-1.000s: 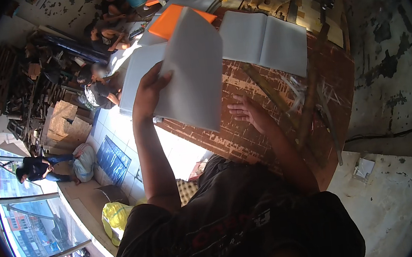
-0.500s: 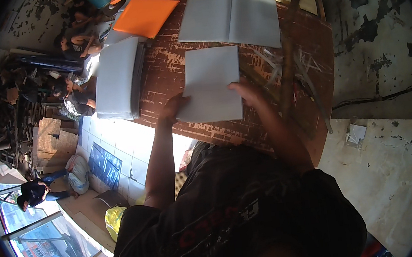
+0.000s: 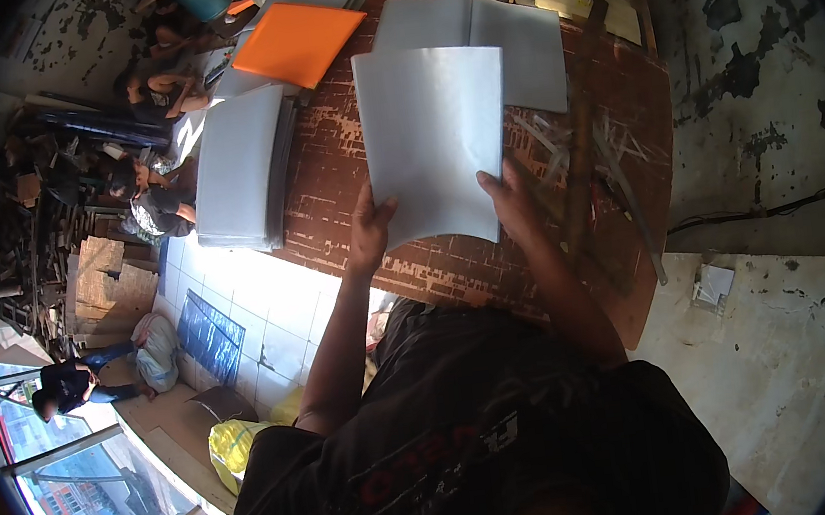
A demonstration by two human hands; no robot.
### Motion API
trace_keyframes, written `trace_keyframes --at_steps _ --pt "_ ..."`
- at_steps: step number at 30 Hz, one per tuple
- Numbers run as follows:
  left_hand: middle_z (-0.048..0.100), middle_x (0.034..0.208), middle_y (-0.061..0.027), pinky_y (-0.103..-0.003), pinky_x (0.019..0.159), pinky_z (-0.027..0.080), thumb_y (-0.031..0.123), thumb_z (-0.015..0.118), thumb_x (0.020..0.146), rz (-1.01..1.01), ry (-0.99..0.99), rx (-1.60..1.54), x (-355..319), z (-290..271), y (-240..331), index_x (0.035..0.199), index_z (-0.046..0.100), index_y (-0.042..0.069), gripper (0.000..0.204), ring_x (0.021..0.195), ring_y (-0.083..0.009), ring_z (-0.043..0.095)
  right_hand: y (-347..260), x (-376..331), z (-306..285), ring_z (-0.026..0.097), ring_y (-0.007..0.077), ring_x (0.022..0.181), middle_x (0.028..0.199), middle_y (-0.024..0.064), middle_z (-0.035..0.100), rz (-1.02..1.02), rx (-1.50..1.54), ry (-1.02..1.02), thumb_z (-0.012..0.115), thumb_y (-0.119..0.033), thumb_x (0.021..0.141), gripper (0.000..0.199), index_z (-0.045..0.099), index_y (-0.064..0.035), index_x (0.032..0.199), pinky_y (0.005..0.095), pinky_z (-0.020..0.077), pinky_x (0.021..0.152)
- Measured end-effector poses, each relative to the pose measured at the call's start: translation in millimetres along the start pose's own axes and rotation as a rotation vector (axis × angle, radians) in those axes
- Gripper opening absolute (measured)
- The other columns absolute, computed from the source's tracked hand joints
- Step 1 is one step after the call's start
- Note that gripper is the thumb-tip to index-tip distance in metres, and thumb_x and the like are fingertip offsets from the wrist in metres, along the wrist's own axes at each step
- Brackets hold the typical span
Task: The person trims the edge of a plastic sheet using a utility knife and a ruler, then folds the sheet and places it into a partially assembled folder, handling multiple sheets in sequence.
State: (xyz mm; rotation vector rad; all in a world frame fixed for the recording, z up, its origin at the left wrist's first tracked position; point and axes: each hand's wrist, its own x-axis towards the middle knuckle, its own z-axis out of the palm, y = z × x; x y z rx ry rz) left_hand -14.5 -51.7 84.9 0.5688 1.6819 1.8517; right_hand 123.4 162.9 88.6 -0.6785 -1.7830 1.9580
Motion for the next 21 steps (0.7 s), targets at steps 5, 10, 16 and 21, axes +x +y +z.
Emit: trace_keyframes --at_steps 5,10,16,21 --pt "0.062 0.128 -0.0061 -0.032 0.102 0.045 0.006 0.055 0.104 0.188 0.004 -0.013 1 18 31 0.143 0.05 0.005 0.039 0.118 -0.0142 0.056 -30 0 -9 0.06 0.0105 0.104 0.116 0.0048 0.067 -0.152 0.192 -0.005 0.06 -0.016 0.104 0.034 0.057 -0.0016 0.134 0.0301 0.0485 0.093" --pt "0.061 0.125 -0.0047 -0.031 0.102 0.044 0.005 0.056 0.104 0.29 0.031 0.005 2 28 36 0.139 0.052 0.005 0.034 0.116 -0.0135 0.055 -42 -9 -15 0.059 0.0102 0.103 0.116 0.0035 0.066 -0.297 0.163 0.047 0.06 -0.017 0.104 0.031 0.059 -0.0014 0.131 0.0297 0.0483 0.093" --pt "0.062 0.124 -0.0041 -0.03 0.102 0.043 0.006 0.057 0.104 0.306 0.057 -0.021 1 39 47 0.135 0.054 0.005 0.031 0.115 -0.0128 0.055 -49 -13 -16 0.059 0.01 0.101 0.111 0.0028 0.066 -0.362 0.132 0.099 0.06 -0.018 0.105 0.026 0.062 -0.0013 0.125 0.0295 0.048 0.091" --pt "0.063 0.124 -0.0042 -0.03 0.103 0.042 0.006 0.057 0.104 0.269 0.038 -0.073 0 38 46 0.132 0.056 0.004 0.029 0.117 -0.0128 0.055 -53 -17 -14 0.059 0.01 0.1 0.109 0.0027 0.067 -0.36 0.15 0.115 0.06 -0.019 0.105 0.026 0.063 -0.0014 0.124 0.0296 0.0481 0.09"
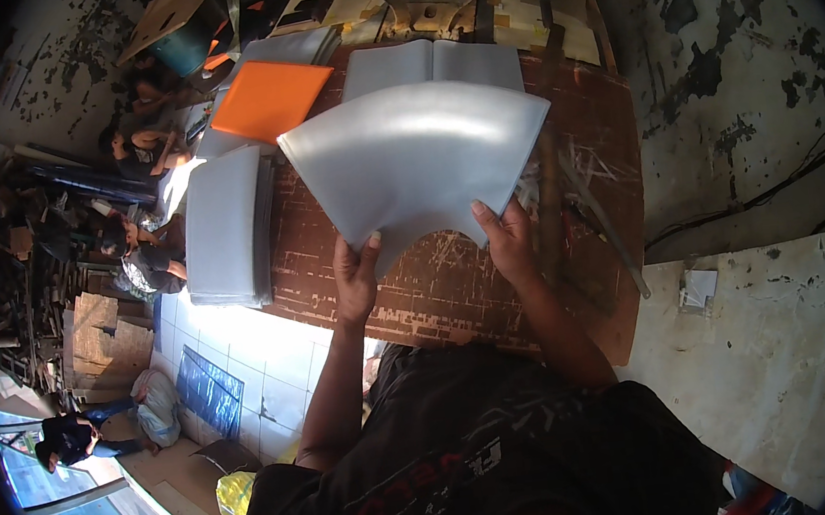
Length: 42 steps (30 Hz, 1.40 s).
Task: The person trims the edge of a plastic sheet using a utility knife and a ruler, then folds the sheet and places it into a partially assembled folder, handling multiple sheets in sequence.
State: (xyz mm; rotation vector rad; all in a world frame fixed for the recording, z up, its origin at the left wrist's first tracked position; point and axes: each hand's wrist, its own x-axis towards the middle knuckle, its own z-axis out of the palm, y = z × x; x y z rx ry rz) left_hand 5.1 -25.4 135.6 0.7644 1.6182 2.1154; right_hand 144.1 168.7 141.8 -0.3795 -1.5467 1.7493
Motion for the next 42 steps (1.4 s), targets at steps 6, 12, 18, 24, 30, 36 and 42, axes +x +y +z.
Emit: trace_keyframes --at_steps 6,12,18,24,30,36,42 --pt "0.067 0.115 -0.0023 -0.028 0.094 0.048 0.011 0.063 0.102 -0.068 -0.01 -0.021 1 -3 7 0.126 0.06 0.005 0.025 0.107 -0.0109 0.06 8 2 -6 0.058 0.009 0.096 0.106 0.0019 0.066 0.075 -0.058 -0.063 0.06 -0.02 0.105 0.027 0.063 -0.001 0.124 0.0285 0.0485 0.087" --pt "0.071 0.098 -0.0003 -0.027 0.082 0.051 0.018 0.07 0.1 -0.139 0.027 0.085 10 -9 8 0.108 0.072 0.003 0.016 0.094 -0.0086 0.063 30 -7 -2 0.059 0.0082 0.092 0.103 0.0012 0.066 0.088 -0.063 -0.132 0.062 -0.02 0.104 0.027 0.064 -0.0018 0.123 0.028 0.0494 0.084" --pt "0.072 0.099 -0.0014 -0.026 0.079 0.051 0.017 0.073 0.098 -0.105 0.026 0.113 7 -18 10 0.108 0.074 0.003 0.018 0.091 -0.0086 0.063 32 -1 -5 0.061 0.0095 0.093 0.102 0.0017 0.069 0.115 -0.151 -0.232 0.066 -0.02 0.102 0.022 0.068 -0.0028 0.116 0.0303 0.0509 0.084" --pt "0.072 0.099 -0.0021 -0.027 0.081 0.051 0.015 0.075 0.095 -0.161 0.085 0.06 3 -31 4 0.108 0.074 0.003 0.018 0.092 -0.0103 0.065 21 5 2 0.063 0.0101 0.094 0.102 0.0015 0.069 0.193 -0.161 -0.325 0.068 -0.019 0.1 0.02 0.069 -0.0033 0.112 0.031 0.0517 0.083" --pt "0.072 0.1 -0.0028 -0.028 0.082 0.052 0.014 0.075 0.095 -0.03 0.097 -0.026 9 -33 11 0.113 0.072 0.002 0.022 0.093 -0.0115 0.065 12 13 10 0.064 0.0116 0.093 0.101 0.0039 0.071 0.123 -0.114 -0.337 0.068 -0.022 0.101 0.024 0.069 -0.0016 0.115 0.0318 0.0525 0.083" --pt "0.073 0.102 -0.0043 -0.028 0.083 0.053 0.015 0.074 0.096 -0.145 0.082 0.14 8 -51 -18 0.115 0.071 0.0 0.025 0.094 -0.0126 0.066 31 20 4 0.066 0.0171 0.091 0.099 0.0107 0.073 0.141 -0.378 -0.401 0.068 -0.027 0.1 0.033 0.068 0.0012 0.117 0.0362 0.0528 0.083" --pt "0.074 0.1 -0.0082 -0.03 0.083 0.053 0.027 0.071 0.098 -0.382 -0.062 0.405 41 -65 29 0.113 0.069 -0.005 0.036 0.094 -0.0137 0.067 27 4 21 0.064 0.0167 0.085 0.096 0.0093 0.071 0.328 -0.374 -0.417 0.068 -0.031 0.1 0.035 0.067 0.0014 0.113 0.0365 0.0519 0.077"
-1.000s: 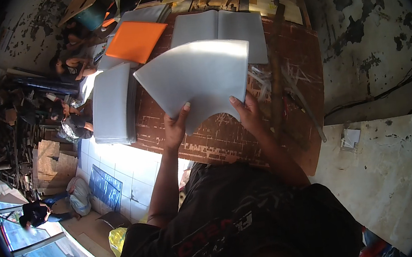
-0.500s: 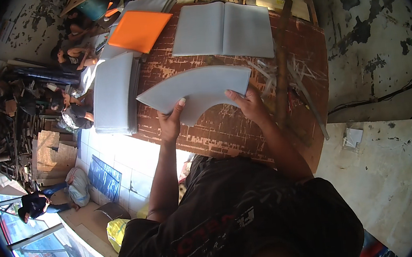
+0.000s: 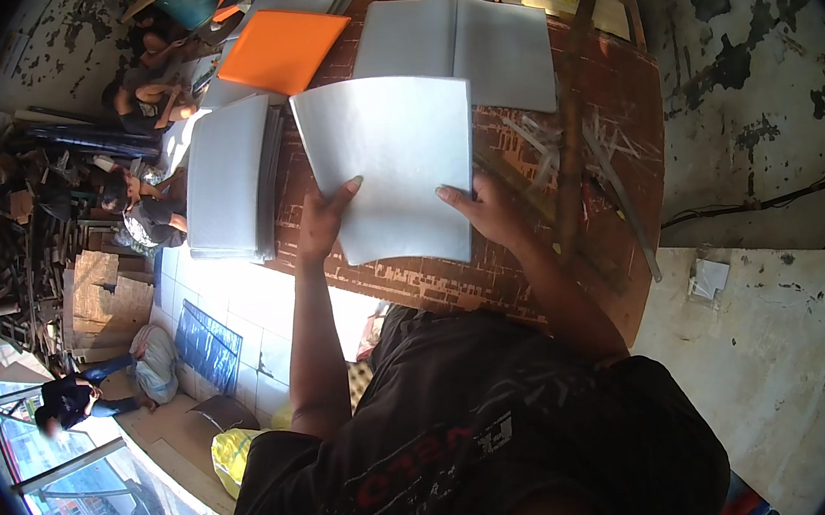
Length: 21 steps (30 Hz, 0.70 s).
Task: The person trims the edge of a plastic sheet using a utility knife and a ruler, then folds the sheet and places it into a partially assembled folder, handling multiple sheets in sequence.
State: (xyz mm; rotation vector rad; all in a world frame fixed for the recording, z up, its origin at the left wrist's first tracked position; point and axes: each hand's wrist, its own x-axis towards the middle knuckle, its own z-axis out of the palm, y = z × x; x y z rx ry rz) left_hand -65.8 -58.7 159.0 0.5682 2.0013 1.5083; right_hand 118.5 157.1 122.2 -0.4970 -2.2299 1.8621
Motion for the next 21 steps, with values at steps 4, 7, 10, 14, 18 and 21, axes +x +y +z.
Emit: trace_keyframes --at_steps 4,7,10,14,18,21 --pt "0.071 0.111 -0.017 -0.037 0.094 0.051 0.032 0.075 0.093 -0.021 -0.028 0.347 14 -38 -18 0.126 0.063 -0.004 0.051 0.106 -0.0243 0.066 26 -9 37 0.069 0.0145 0.086 0.101 0.0097 0.071 0.191 0.377 -0.163 0.067 -0.023 0.1 0.031 0.062 0.0023 0.117 0.0288 0.055 0.072" --pt "0.07 0.119 -0.0195 -0.04 0.097 0.049 0.034 0.077 0.091 -0.167 -0.196 0.517 25 -60 -51 0.133 0.06 -0.002 0.058 0.11 -0.0291 0.067 43 -25 51 0.073 0.0177 0.089 0.107 0.0122 0.071 0.37 0.529 -0.246 0.064 -0.019 0.102 0.031 0.059 0.0039 0.122 0.0285 0.0579 0.071" --pt "0.069 0.125 -0.0201 -0.041 0.098 0.049 0.036 0.078 0.089 -0.107 -0.23 0.887 38 -68 -79 0.136 0.06 0.0 0.061 0.114 -0.0312 0.067 62 -35 46 0.075 0.0188 0.089 0.108 0.0129 0.072 0.369 0.455 -0.234 0.061 -0.019 0.104 0.029 0.059 0.0037 0.121 0.0286 0.0585 0.07" --pt "0.07 0.122 -0.0214 -0.042 0.097 0.05 0.035 0.077 0.088 -0.141 -0.249 0.77 48 -72 -105 0.132 0.062 0.002 0.057 0.115 -0.0329 0.067 66 -42 0 0.074 0.0167 0.085 0.099 0.0116 0.074 0.306 0.152 -0.082 0.061 -0.019 0.103 0.023 0.063 0.0009 0.113 0.0305 0.0567 0.07" --pt "0.072 0.117 -0.0211 -0.044 0.096 0.05 0.039 0.076 0.086 -0.094 -0.237 0.77 64 -55 -103 0.125 0.067 0.001 0.055 0.111 -0.0343 0.068 83 -54 -69 0.073 0.0258 0.086 0.093 0.0152 0.072 0.19 -0.345 0.284 0.065 -0.016 0.097 0.018 0.066 -0.002 0.108 0.0385 0.055 0.074" --pt "0.071 0.117 -0.0213 -0.043 0.094 0.052 0.03 0.077 0.086 -0.031 -0.264 0.768 73 -46 -103 0.127 0.067 0.002 0.05 0.108 -0.0347 0.069 77 -67 -120 0.071 0.0294 0.082 0.09 0.0161 0.071 0.134 -0.697 0.618 0.062 -0.015 0.096 0.019 0.065 -0.0022 0.11 0.0418 0.0541 0.074"
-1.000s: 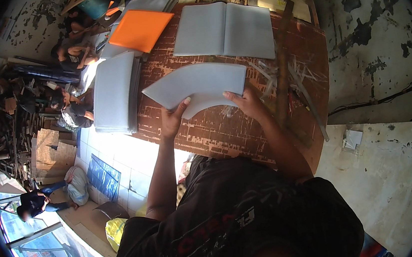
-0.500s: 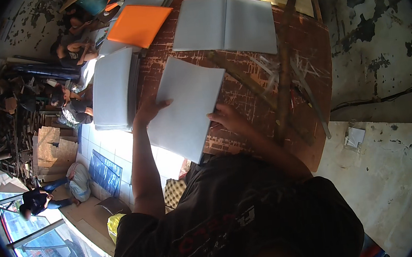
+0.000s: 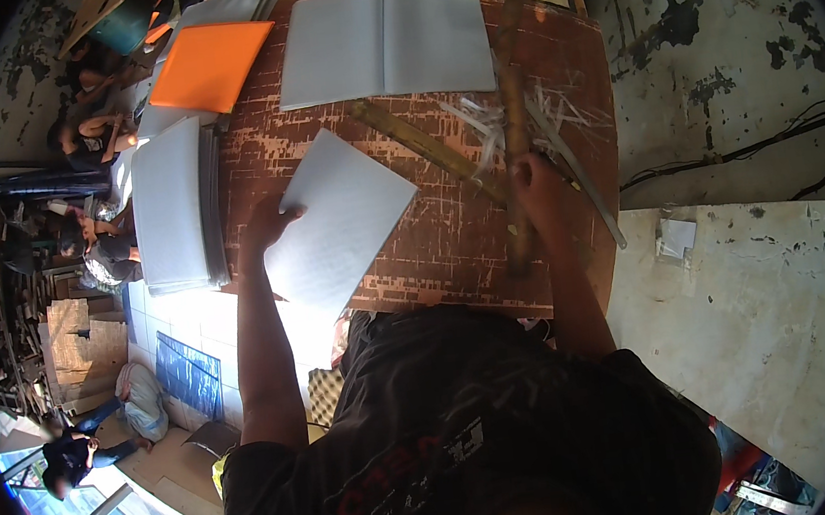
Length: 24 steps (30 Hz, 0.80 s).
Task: The person trims the edge of a plastic sheet using a utility knife and a ruler, then folds the sheet and places it into a partially assembled folder, handling multiple sheets in sequence.
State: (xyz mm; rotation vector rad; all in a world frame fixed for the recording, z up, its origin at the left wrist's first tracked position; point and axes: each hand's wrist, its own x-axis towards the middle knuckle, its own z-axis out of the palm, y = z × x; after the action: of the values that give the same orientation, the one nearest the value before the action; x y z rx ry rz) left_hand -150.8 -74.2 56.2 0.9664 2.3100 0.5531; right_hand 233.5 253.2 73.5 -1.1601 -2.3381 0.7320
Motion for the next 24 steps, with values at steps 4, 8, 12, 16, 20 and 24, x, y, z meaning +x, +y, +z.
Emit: trace_keyframes --at_steps 4,8,12,16,20,24 --pt "0.072 0.113 -0.0204 -0.041 0.089 0.054 0.019 0.076 0.087 0.146 0.23 -0.051 0 7 7 0.121 0.069 0.003 0.038 0.104 -0.0344 0.07 88 30 -31 0.072 0.0304 0.093 0.101 0.017 0.072 0.141 -0.232 0.049 0.065 -0.007 0.09 0.019 0.065 -0.0023 0.109 0.0427 0.0542 0.08" --pt "0.072 0.104 -0.0177 -0.038 0.081 0.055 0.012 0.074 0.089 0.002 0.658 -0.086 -18 16 -4 0.112 0.068 0.004 0.025 0.094 -0.0305 0.071 94 32 -49 0.071 0.0314 0.096 0.102 0.017 0.072 -0.027 -0.161 -0.163 0.069 -0.003 0.085 0.026 0.066 -0.0031 0.111 0.0419 0.0542 0.085" --pt "0.071 0.094 -0.0138 -0.04 0.077 0.055 0.02 0.072 0.092 -0.129 0.984 -0.05 -51 31 -25 0.11 0.069 0.004 0.024 0.085 -0.0282 0.069 109 26 -29 0.07 0.0309 0.096 0.101 0.0167 0.072 -0.037 -0.233 -0.094 0.07 -0.003 0.085 0.025 0.066 -0.0024 0.11 0.0421 0.0541 0.085" --pt "0.066 0.091 -0.0138 -0.043 0.076 0.051 0.024 0.069 0.095 -0.366 1.114 -0.072 -93 55 -56 0.107 0.068 0.003 0.025 0.082 -0.03 0.065 99 32 -42 0.07 0.0338 0.095 0.107 0.0188 0.07 0.016 -0.162 -0.206 0.07 -0.009 0.088 0.027 0.064 -0.0019 0.113 0.0435 0.0541 0.085" --pt "0.063 0.098 -0.0144 -0.043 0.084 0.049 0.017 0.066 0.096 -0.415 1.218 -0.162 -129 82 -52 0.114 0.061 -0.001 0.025 0.092 -0.0302 0.061 132 54 -47 0.07 0.0369 0.096 0.11 0.0218 0.069 -0.155 -0.568 0.001 0.072 -0.02 0.09 0.04 0.061 -0.0008 0.123 0.0441 0.0534 0.085" --pt "0.063 0.099 -0.0163 -0.043 0.086 0.048 0.029 0.067 0.097 -0.68 1.233 -0.348 -149 118 -66 0.111 0.06 -0.002 0.035 0.094 -0.0302 0.061 128 73 -38 0.07 0.0376 0.098 0.108 0.0222 0.069 -0.089 -0.274 -0.118 0.074 -0.025 0.089 0.049 0.058 0.0003 0.127 0.0444 0.0527 0.087"
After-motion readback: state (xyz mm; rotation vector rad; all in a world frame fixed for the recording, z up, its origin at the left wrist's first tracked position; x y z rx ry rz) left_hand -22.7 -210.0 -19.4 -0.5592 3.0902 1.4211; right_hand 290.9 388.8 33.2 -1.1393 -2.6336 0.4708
